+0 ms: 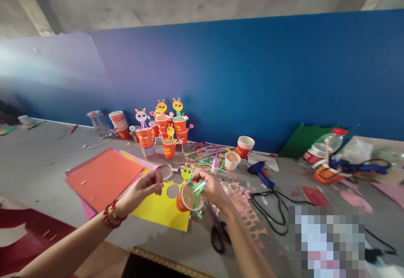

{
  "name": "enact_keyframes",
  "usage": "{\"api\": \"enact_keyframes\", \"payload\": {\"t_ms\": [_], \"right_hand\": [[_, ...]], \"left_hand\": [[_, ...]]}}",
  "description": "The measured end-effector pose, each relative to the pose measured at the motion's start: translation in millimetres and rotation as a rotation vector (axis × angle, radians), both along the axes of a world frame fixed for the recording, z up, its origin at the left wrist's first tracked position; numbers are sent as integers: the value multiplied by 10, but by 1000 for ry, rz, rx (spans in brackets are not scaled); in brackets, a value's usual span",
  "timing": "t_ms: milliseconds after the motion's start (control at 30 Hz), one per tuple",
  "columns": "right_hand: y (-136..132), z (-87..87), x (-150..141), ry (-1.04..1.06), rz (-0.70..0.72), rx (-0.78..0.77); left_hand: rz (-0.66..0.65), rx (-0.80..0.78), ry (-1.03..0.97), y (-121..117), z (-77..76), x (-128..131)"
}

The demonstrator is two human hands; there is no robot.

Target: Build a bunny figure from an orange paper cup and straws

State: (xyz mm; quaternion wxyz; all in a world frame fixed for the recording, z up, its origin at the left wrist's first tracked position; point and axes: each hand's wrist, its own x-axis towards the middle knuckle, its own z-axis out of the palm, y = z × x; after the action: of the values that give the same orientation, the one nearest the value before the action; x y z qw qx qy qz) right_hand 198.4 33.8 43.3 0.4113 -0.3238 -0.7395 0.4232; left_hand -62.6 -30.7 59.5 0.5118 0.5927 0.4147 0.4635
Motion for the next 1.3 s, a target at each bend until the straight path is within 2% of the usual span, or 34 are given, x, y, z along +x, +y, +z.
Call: {"api": "enact_keyframes", "payload": {"t_ms": [100, 233, 333, 500, 667, 733, 800, 867, 900, 1000, 1067, 1133, 1167, 1233, 1300], "right_hand": [[-7, -31, -24, 7, 17, -2], [-22, -45, -31, 7, 32, -8], [-30, -22, -15, 9, 34, -10], [5, -8, 31, 24, 1, -13], [76, -61, 78, 55, -65, -48], [97, -85, 90, 66, -76, -62], [113, -102, 95, 73, -75, -73], [122, -114, 95, 78, -71, -81], [125, -118, 93, 78, -70, -84], [123, -130, 79, 72, -64, -89], [114, -139, 62, 61, -49, -92], [99, -149, 36, 53, -31, -96], [90, -155, 20, 52, -24, -99], [73, -168, -15, 58, -15, -104], [58, -183, -50, 66, -10, -109]], "left_hand": [[33, 72, 97, 92, -58, 145], [-110, 218, 299, 192, -88, 277], [-104, 276, 374, 255, -73, 358], [43, 250, 219, 404, -29, 372], [364, 276, 23, 675, 43, -5], [469, 308, 29, 724, 21, -156], [510, 325, 89, 708, -48, -225], [477, 348, 222, 646, -145, -207], [427, 390, 370, 610, -193, -173], [192, 496, 673, 504, -295, -21], [-29, 483, 646, 440, -325, 96], [-244, 427, 512, 378, -347, 217], [-300, 408, 441, 348, -363, 278], [-301, 401, 358, 293, -408, 393], [-240, 403, 305, 251, -466, 482]]}}
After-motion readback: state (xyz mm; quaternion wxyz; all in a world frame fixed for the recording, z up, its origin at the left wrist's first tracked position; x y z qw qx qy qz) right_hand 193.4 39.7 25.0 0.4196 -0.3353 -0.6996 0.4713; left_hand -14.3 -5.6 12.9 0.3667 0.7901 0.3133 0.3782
